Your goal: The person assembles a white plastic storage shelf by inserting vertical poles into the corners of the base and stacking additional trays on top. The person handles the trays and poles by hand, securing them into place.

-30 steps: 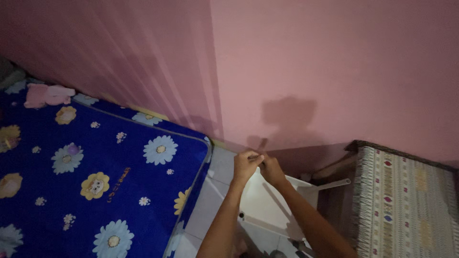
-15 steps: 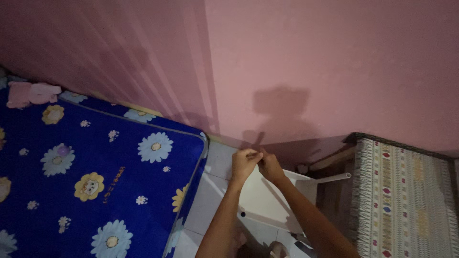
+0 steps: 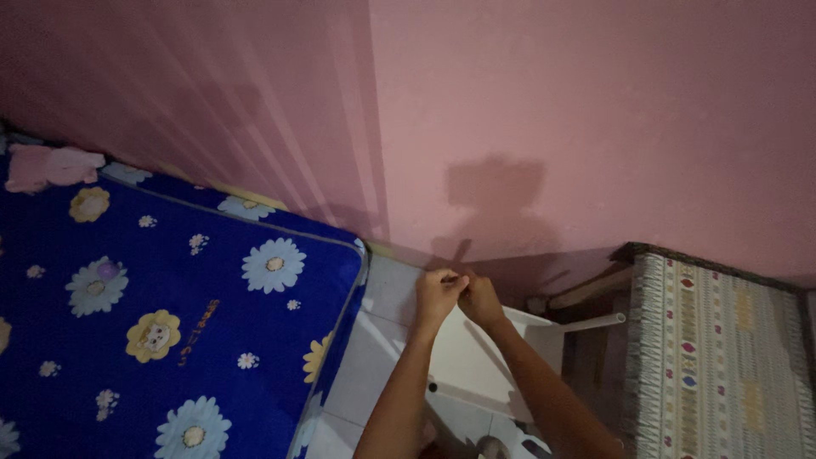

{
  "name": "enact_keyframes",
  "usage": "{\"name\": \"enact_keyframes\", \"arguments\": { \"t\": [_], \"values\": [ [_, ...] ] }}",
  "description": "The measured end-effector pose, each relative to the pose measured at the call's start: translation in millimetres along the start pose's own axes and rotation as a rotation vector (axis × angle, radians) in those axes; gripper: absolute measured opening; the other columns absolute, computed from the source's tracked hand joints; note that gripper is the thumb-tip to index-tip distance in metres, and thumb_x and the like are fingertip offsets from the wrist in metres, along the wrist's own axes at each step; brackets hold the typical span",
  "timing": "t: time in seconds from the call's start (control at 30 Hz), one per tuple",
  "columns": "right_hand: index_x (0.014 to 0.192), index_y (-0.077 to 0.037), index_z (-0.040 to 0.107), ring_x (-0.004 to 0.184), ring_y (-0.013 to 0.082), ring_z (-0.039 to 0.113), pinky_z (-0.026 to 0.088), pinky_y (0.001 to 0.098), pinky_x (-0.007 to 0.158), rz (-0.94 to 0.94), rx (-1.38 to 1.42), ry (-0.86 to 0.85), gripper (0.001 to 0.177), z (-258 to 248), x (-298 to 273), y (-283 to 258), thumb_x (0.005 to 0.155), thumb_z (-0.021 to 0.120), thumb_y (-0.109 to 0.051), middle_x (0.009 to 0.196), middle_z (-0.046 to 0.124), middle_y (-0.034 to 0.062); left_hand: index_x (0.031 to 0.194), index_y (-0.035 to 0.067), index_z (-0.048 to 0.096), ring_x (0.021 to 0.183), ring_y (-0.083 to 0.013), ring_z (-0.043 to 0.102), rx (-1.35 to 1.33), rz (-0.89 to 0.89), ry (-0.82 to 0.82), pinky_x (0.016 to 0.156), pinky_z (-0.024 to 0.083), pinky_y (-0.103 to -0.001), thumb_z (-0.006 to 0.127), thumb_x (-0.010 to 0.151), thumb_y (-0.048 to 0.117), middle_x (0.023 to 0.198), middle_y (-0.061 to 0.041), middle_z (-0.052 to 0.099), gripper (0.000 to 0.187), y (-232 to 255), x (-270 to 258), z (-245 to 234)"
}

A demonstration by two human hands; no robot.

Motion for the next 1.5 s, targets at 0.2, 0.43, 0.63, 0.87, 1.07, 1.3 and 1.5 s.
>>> {"name": "enact_keyframes", "arguments": {
  "t": [0.2,0.43,0.63,0.87,1.07,1.3,1.5],
  "values": [
    [0.094,-0.002,0.076,0.082,0.0425,0.071,0.057,0.0455,0.066,0.192,-0.101,-0.069,0.013,14,13,13,0.084,0.072,-0.007,0.085,0.071,0.0254,0.079,0.0,0.075,0.058,-0.0151,0.067,0.008,0.014,0.005,0.057,0.053,-0.032,0.083,0.081,0.015,0.067,-0.012,0.073,0.017,-8,20,0],
    [0.096,0.001,0.073,0.08,0.0435,0.07,0.057,0.0475,0.067,0.115,-0.123,0.017,0.021,23,11,19,0.077,0.073,-0.008,0.085,0.071,0.0254,0.077,-0.002,0.068,0.06,-0.0123,0.061,-0.088,-0.077,-0.046,0.056,0.051,-0.033,0.08,0.085,0.013,0.066,-0.009,0.07,0.021,-19,18,3],
    [0.093,0.005,0.07,0.076,0.0421,0.071,0.057,0.047,0.066,0.186,-0.166,-0.028,0.019,20,13,25,0.079,0.072,-0.008,0.085,0.071,0.0251,0.078,0.0,0.067,0.063,-0.0103,0.061,-0.102,-0.132,-0.112,0.059,0.051,-0.031,0.078,0.086,0.013,0.067,-0.005,0.068,0.02,-26,29,12],
    [0.089,0.0,0.077,0.074,0.0445,0.07,0.057,0.0489,0.064,0.073,-0.182,-0.038,0.016,25,22,26,0.077,0.071,-0.007,0.082,0.072,0.0252,0.076,-0.002,0.065,0.06,-0.0137,0.057,-0.007,-0.099,-0.095,0.058,0.05,-0.033,0.08,0.083,0.01,0.064,-0.011,0.065,0.02,-25,39,9],
    [0.092,0.001,0.073,0.074,0.0432,0.071,0.058,0.0484,0.064,0.157,-0.17,-0.002,0.015,28,15,36,0.081,0.069,-0.009,0.084,0.071,0.0253,0.078,0.0,0.067,0.06,-0.0136,0.063,-0.029,0.002,-0.04,0.06,0.052,-0.032,0.078,0.082,0.011,0.067,-0.007,0.069,0.016,-29,33,13],
    [0.094,-0.001,0.072,0.082,0.0423,0.07,0.057,0.0477,0.069,0.192,-0.21,-0.089,0.016,27,19,24,0.081,0.073,-0.01,0.09,0.073,0.0225,0.088,0.001,0.071,0.071,-0.0227,0.07,0.037,-0.091,-0.052,0.067,0.055,-0.037,0.077,0.085,0.018,0.076,-0.015,0.073,0.019,-37,38,14],
    [0.146,-0.016,0.047,0.144,0.0423,0.034,0.032,0.0613,0.112,0.338,-0.335,-0.224,0.082,-13,0,-26,0.074,0.084,-0.026,0.152,0.044,0.0161,0.129,-0.001,0.063,0.128,-0.0422,0.054,0.388,0.23,0.006,0.107,0.042,-0.049,0.073,0.09,0.031,0.134,-0.025,0.062,0.052,-2,19,5]
  ]
}}
Point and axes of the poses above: each hand's wrist, its own x-axis towards the middle knuckle, its own z-axis out of the palm, y = z × x, the point moved 1 cm from there along x, towards the middle knuckle
